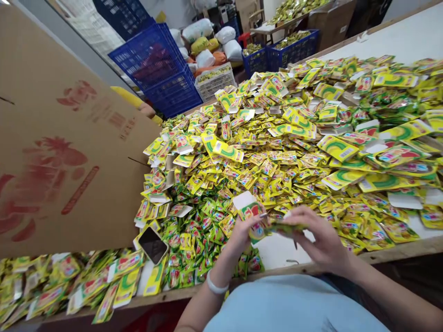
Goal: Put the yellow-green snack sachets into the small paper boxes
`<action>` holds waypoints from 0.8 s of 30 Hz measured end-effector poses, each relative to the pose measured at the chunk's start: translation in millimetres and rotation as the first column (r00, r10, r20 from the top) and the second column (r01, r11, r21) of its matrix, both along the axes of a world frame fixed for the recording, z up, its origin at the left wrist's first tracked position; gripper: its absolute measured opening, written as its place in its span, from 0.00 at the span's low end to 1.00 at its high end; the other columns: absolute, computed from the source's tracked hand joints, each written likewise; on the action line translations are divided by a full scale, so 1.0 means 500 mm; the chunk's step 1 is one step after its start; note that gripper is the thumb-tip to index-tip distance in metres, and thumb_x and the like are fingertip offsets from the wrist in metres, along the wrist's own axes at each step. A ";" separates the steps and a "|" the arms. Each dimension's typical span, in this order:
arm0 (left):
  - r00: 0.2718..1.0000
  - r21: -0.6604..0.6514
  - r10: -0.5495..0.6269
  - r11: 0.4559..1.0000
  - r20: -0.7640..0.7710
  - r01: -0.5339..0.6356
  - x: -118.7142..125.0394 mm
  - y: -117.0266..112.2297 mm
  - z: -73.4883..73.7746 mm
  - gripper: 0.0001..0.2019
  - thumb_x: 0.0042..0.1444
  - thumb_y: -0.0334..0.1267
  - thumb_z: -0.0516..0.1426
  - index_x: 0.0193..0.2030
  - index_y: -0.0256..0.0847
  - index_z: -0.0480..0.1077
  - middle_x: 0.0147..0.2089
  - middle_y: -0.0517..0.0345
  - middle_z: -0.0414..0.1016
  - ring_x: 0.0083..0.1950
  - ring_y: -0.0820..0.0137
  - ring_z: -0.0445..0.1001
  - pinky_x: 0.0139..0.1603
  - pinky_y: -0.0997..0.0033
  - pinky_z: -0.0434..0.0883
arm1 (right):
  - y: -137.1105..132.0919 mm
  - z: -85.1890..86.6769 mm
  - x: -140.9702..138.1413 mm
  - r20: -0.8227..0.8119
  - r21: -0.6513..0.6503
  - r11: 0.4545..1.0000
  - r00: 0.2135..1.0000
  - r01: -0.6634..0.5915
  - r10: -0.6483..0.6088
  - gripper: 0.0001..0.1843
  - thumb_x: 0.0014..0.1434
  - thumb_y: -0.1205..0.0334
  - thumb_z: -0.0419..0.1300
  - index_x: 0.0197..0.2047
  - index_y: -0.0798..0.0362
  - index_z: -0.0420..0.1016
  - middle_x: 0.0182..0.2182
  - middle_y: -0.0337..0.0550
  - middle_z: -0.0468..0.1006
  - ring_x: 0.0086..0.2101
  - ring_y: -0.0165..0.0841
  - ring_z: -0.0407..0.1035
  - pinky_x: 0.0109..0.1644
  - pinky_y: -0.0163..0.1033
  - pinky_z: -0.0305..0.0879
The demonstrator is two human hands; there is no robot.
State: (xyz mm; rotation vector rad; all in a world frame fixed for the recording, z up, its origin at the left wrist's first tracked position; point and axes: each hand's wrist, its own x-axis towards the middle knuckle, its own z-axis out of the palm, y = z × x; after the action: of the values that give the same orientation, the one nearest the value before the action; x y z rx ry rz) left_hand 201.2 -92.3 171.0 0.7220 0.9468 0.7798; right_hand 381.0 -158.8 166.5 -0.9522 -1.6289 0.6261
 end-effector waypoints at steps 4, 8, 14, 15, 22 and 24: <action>0.955 0.146 -0.255 0.950 -0.155 0.277 0.012 -0.026 0.013 0.22 0.41 0.50 0.70 0.33 0.36 0.71 0.26 0.58 0.74 0.26 0.71 0.72 0.31 0.70 0.72 | 0.048 0.015 0.001 -0.316 -0.147 0.988 0.944 0.051 -0.095 0.05 0.63 0.60 0.61 0.43 0.47 0.74 0.36 0.43 0.75 0.34 0.34 0.73 0.34 0.38 0.74; 0.921 0.184 -0.309 0.917 -0.237 0.354 0.002 -0.043 0.032 0.24 0.41 0.53 0.70 0.31 0.37 0.68 0.25 0.59 0.70 0.27 0.72 0.69 0.31 0.70 0.71 | 0.076 0.037 -0.007 -0.185 -0.043 0.999 0.983 -0.009 0.001 0.03 0.64 0.62 0.59 0.41 0.48 0.74 0.36 0.44 0.76 0.38 0.35 0.73 0.39 0.39 0.73; 0.845 0.235 -0.355 0.851 -0.401 0.469 -0.011 -0.043 0.029 0.18 0.48 0.46 0.68 0.39 0.35 0.72 0.30 0.59 0.71 0.30 0.73 0.67 0.34 0.73 0.69 | 0.050 0.074 0.027 0.300 -0.227 0.964 0.931 -0.141 0.207 0.14 0.64 0.70 0.55 0.47 0.47 0.78 0.36 0.42 0.75 0.33 0.32 0.73 0.35 0.35 0.69; 0.836 0.253 -0.351 0.840 -0.421 0.480 -0.009 -0.043 0.025 0.18 0.51 0.44 0.66 0.43 0.35 0.72 0.33 0.58 0.72 0.32 0.72 0.68 0.36 0.73 0.69 | 0.047 0.080 0.033 0.366 -0.263 0.956 0.903 -0.131 0.224 0.16 0.64 0.72 0.54 0.47 0.47 0.78 0.35 0.41 0.75 0.31 0.32 0.72 0.34 0.34 0.68; 0.667 0.240 -0.489 0.676 -0.562 0.697 -0.018 -0.058 0.013 0.25 0.51 0.35 0.64 0.57 0.41 0.68 0.54 0.52 0.74 0.53 0.61 0.72 0.58 0.64 0.67 | 0.023 0.071 0.038 0.434 -0.319 0.894 0.791 -0.314 0.432 0.16 0.61 0.76 0.56 0.45 0.48 0.78 0.39 0.42 0.78 0.35 0.33 0.75 0.35 0.33 0.66; 0.620 0.194 -0.530 0.649 -0.578 0.736 -0.024 -0.065 0.009 0.27 0.50 0.34 0.63 0.59 0.40 0.67 0.57 0.51 0.73 0.56 0.59 0.71 0.60 0.62 0.66 | 0.009 0.046 0.029 0.482 -0.322 0.902 0.770 -0.289 0.419 0.15 0.58 0.77 0.57 0.40 0.49 0.78 0.41 0.44 0.79 0.32 0.32 0.74 0.33 0.33 0.64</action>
State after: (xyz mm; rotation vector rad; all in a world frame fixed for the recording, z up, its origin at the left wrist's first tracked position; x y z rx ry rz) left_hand 189.1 -124.6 175.3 1.5986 0.8483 0.1161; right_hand 395.5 -154.4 189.5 -1.0565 -2.3249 0.8738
